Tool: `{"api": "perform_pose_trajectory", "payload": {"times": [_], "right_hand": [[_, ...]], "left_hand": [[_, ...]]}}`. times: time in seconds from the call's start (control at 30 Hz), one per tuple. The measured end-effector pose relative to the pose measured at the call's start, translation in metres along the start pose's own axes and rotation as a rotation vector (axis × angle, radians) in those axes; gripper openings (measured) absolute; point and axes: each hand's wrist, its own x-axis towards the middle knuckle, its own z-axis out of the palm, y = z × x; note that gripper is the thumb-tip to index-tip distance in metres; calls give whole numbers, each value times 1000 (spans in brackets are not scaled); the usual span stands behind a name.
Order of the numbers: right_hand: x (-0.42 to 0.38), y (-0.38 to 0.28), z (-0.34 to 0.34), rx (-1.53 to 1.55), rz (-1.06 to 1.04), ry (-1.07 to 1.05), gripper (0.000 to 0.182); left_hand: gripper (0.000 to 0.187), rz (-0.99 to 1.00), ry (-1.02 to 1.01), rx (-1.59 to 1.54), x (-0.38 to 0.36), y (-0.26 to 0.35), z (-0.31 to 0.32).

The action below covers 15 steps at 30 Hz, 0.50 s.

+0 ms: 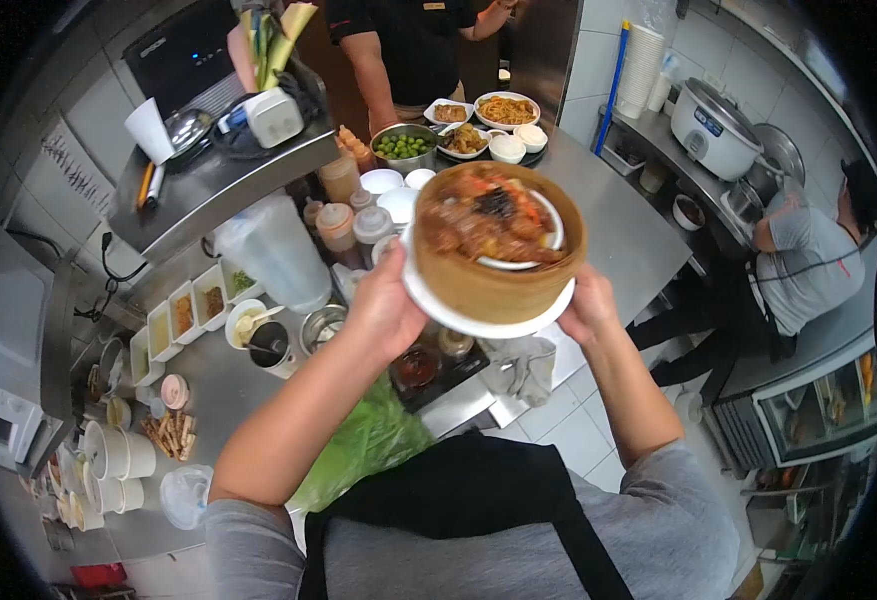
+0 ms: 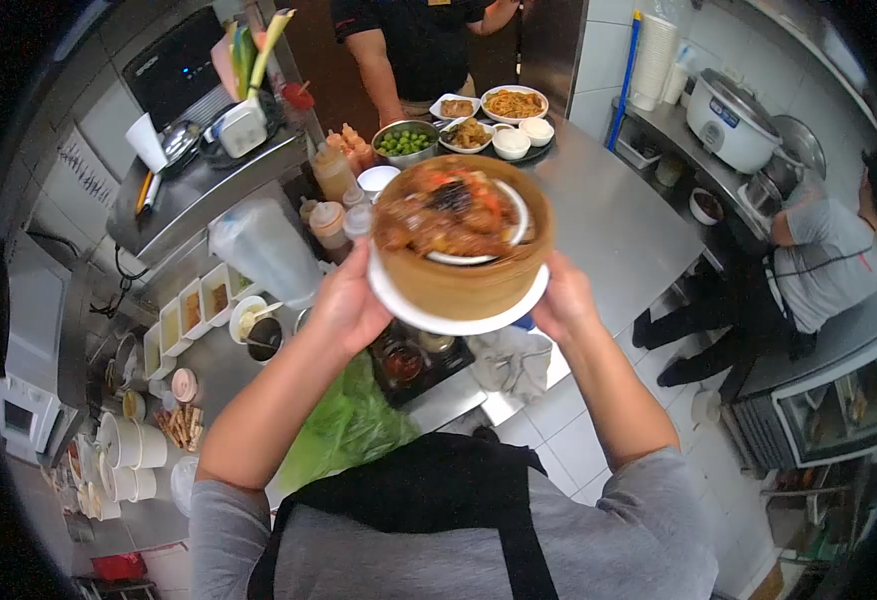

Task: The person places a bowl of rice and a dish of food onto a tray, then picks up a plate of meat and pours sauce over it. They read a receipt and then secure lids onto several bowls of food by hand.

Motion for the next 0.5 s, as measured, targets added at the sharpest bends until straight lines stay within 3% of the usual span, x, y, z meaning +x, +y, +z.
{"api": "perform_pose_trajectory", "payload": {"times": [0.1, 0.17, 0.33, 0.5], "right_hand": [[41, -23, -57, 46, -77, 82, 39], [65, -33, -94, 60, -126, 129, 38], [119, -30, -175, 113, -260, 190, 39], [198, 13, -262, 134, -334, 279, 41]], "left_hand": [[56, -75, 23, 155, 29, -9, 42], [64, -14, 24, 261, 38, -15, 48], [71, 110, -75, 404, 12, -7, 41], [74, 170, -36, 420, -34, -4, 29]]}}
